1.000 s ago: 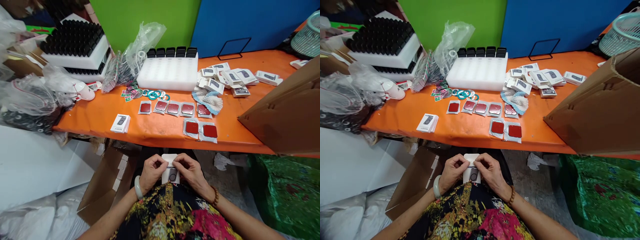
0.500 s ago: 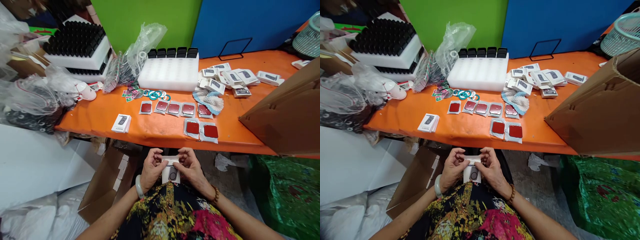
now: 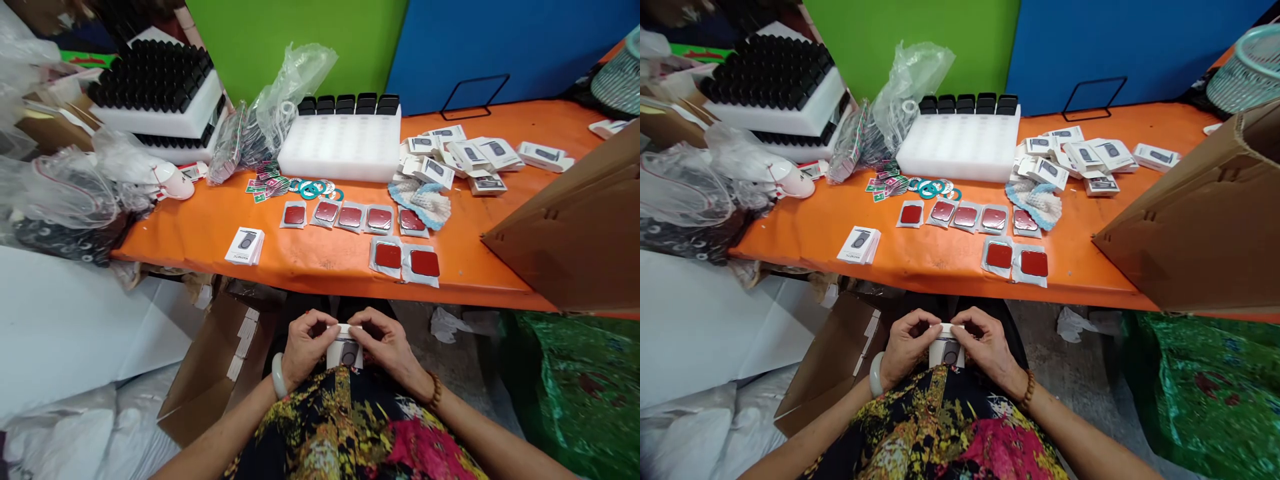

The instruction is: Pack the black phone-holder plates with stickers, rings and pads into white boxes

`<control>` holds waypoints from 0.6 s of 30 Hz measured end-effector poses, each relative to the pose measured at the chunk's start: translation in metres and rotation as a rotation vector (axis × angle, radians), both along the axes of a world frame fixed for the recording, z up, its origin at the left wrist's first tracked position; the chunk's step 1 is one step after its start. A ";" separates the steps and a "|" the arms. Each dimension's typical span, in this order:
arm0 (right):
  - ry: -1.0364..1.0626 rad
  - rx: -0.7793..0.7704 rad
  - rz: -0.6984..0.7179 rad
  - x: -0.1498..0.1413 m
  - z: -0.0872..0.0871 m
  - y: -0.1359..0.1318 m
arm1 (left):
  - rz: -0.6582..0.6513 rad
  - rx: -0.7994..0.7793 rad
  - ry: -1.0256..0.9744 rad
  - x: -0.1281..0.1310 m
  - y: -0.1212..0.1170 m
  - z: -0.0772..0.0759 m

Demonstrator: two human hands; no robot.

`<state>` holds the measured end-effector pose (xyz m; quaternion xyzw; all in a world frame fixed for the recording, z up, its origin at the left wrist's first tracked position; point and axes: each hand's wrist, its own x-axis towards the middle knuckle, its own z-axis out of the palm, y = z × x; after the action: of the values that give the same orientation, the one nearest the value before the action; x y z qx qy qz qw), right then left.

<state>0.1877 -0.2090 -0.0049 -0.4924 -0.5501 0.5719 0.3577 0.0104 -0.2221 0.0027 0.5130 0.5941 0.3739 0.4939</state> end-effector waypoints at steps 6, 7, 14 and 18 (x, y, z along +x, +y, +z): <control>0.180 -0.320 -0.015 -0.002 0.003 0.007 | -0.008 -0.177 -0.123 -0.001 0.009 0.005; 0.189 -0.345 -0.010 -0.001 0.002 0.006 | -0.017 -0.167 -0.107 -0.002 0.008 0.004; 0.135 -0.339 0.045 0.001 -0.012 -0.010 | -0.056 -0.161 -0.099 -0.007 -0.006 -0.009; 0.149 -0.338 -0.039 -0.001 -0.015 -0.006 | -0.095 -0.187 -0.027 -0.001 -0.009 -0.002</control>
<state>0.1863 -0.2149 -0.0199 -0.5122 -0.4087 0.6840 0.3204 0.0096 -0.2315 0.0010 0.4872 0.5947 0.2999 0.5648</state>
